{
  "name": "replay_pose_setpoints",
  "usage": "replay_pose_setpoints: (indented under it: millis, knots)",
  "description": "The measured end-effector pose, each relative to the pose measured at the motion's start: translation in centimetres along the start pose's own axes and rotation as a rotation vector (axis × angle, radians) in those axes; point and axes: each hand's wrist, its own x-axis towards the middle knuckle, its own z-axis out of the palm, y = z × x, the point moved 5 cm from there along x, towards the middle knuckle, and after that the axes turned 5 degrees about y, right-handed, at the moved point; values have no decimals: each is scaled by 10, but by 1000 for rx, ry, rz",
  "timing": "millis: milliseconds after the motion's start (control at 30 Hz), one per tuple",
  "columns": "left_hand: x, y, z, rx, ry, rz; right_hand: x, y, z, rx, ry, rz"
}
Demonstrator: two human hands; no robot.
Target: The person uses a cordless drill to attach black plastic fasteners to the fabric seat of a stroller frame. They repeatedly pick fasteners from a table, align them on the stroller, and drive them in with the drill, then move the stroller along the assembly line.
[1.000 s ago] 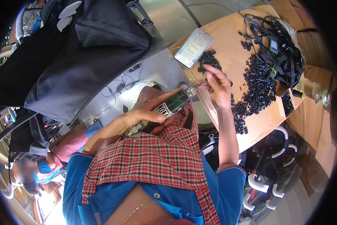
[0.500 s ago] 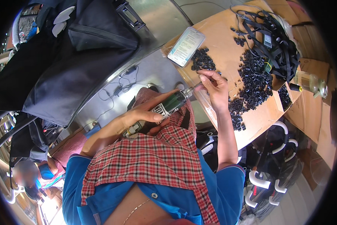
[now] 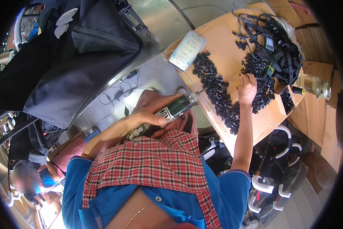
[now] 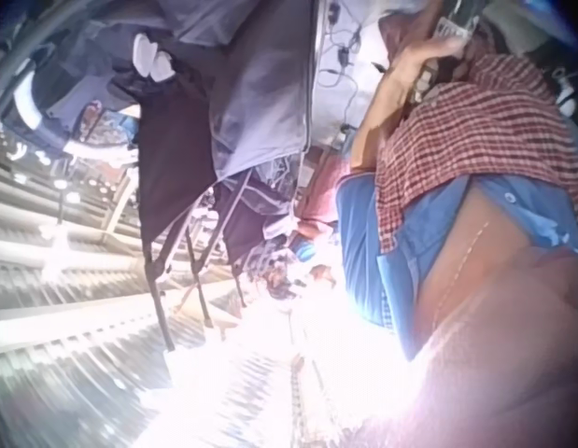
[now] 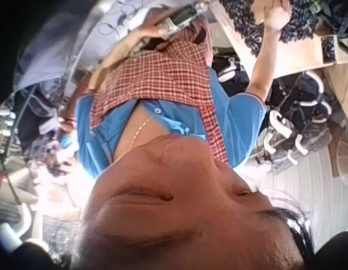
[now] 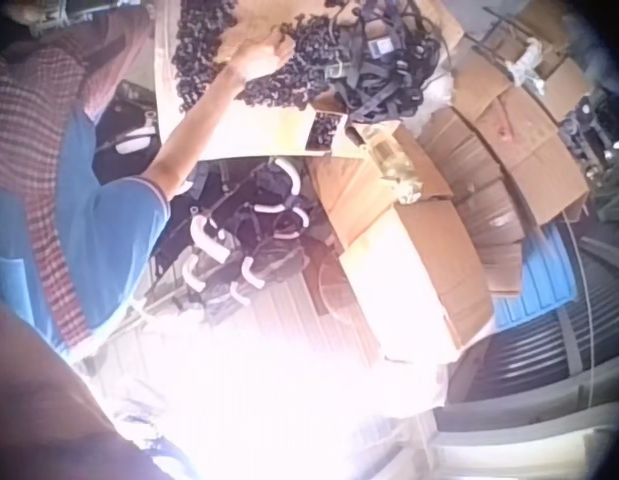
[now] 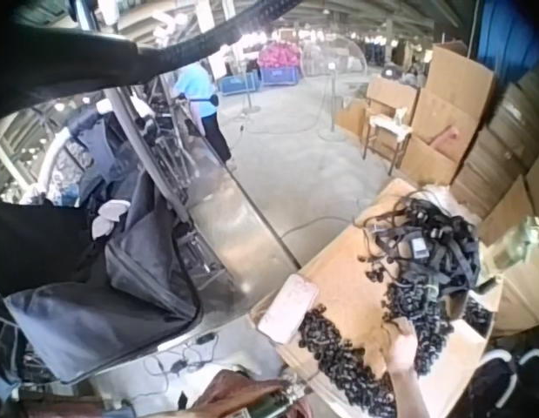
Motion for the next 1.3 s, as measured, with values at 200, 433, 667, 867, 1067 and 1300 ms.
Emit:
replay_pose_setpoints:
  millis: [200, 433, 667, 867, 1067, 1300]
  knots:
    - [-2, 3, 1, -23, 29, 17, 6, 6, 2, 45, 12, 26]
    - [-1, 0, -3, 49, 63, -20, 15, -25, -7, 46, 9, -94]
    - [8, -7, -12, 123, 68, 122, 9, -2, 4, 77, -59, 4]
    - [-3, 7, 3, -32, 68, -21, 17, 6, -8, 58, 42, 31]
    - [2, 1, -2, 14, 14, 45, 25, 1, 5, 17, 4, -40]
    - [0, -5, -12, -33, -53, 1, 8, 6, -15, 114, -125, 29]
